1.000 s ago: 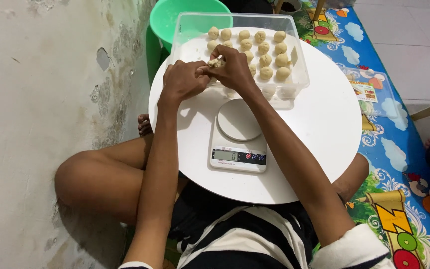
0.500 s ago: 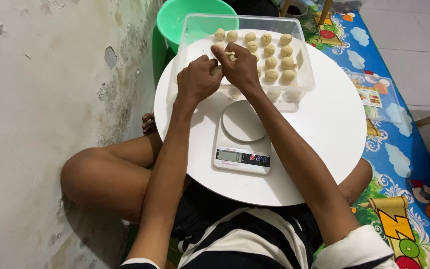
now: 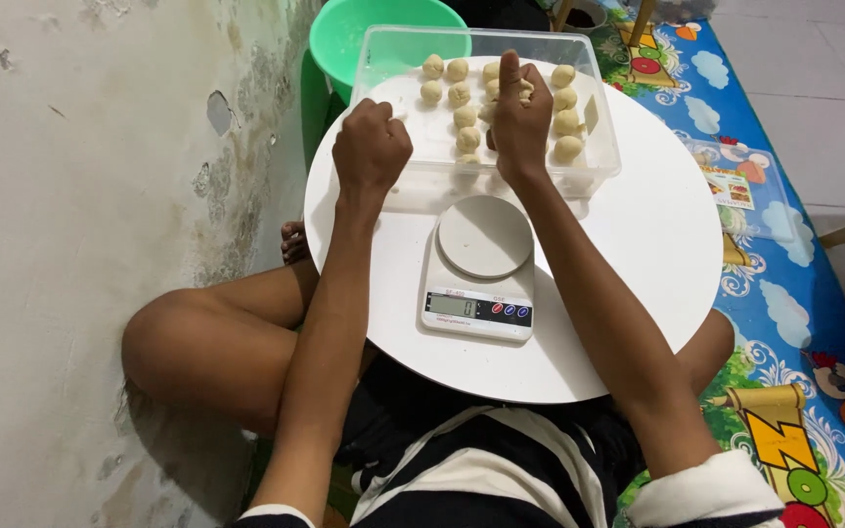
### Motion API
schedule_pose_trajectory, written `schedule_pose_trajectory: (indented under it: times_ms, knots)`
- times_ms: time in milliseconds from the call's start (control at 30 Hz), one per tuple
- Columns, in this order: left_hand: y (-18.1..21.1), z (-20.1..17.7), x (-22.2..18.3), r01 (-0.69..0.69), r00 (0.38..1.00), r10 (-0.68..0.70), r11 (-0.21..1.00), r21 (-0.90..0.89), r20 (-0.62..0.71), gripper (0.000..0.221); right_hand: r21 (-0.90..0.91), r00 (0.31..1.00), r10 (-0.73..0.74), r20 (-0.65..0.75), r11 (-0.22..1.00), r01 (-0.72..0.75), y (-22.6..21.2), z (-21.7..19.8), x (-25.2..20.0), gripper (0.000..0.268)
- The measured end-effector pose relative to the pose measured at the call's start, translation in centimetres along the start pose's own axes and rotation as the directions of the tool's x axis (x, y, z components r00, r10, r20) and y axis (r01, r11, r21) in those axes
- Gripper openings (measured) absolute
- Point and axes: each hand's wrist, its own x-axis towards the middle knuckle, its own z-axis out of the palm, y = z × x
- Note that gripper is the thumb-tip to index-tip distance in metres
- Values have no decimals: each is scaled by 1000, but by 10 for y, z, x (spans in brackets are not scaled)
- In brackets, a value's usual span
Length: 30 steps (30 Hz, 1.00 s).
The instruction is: The person is portioning dough by weighing it on a digital scale and then rolling it into small, uniform balls.
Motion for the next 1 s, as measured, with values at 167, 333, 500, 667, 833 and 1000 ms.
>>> schedule_pose_trajectory:
  times_ms: [167,333,500,667,833,1000]
  knots:
    - [23,-24,-3,-199,962,200,980,-24,187,43,-98,973,-13,231,995,37,-19,2,-11,40]
    - [46,-48,2,-28,791,-123,971,237,599,38,0,857,52,512,998,-61,-45,-15,-10,44]
    - [52,-43,6,-99,682,-252,898,428,686,102,-165,794,-7,608,977,135,-69,-36,-29,36]
    - [35,-22,0,-18,741,-257,916,400,621,105,-218,863,8,506,969,119,-56,-49,-56,71]
    - [18,-10,1,-69,827,-144,933,353,543,100,-125,896,-66,439,983,134,-34,-52,-57,63]
    - [19,-22,3,-147,759,-123,925,351,640,103,-442,745,-103,659,749,494,-37,-67,-49,74]
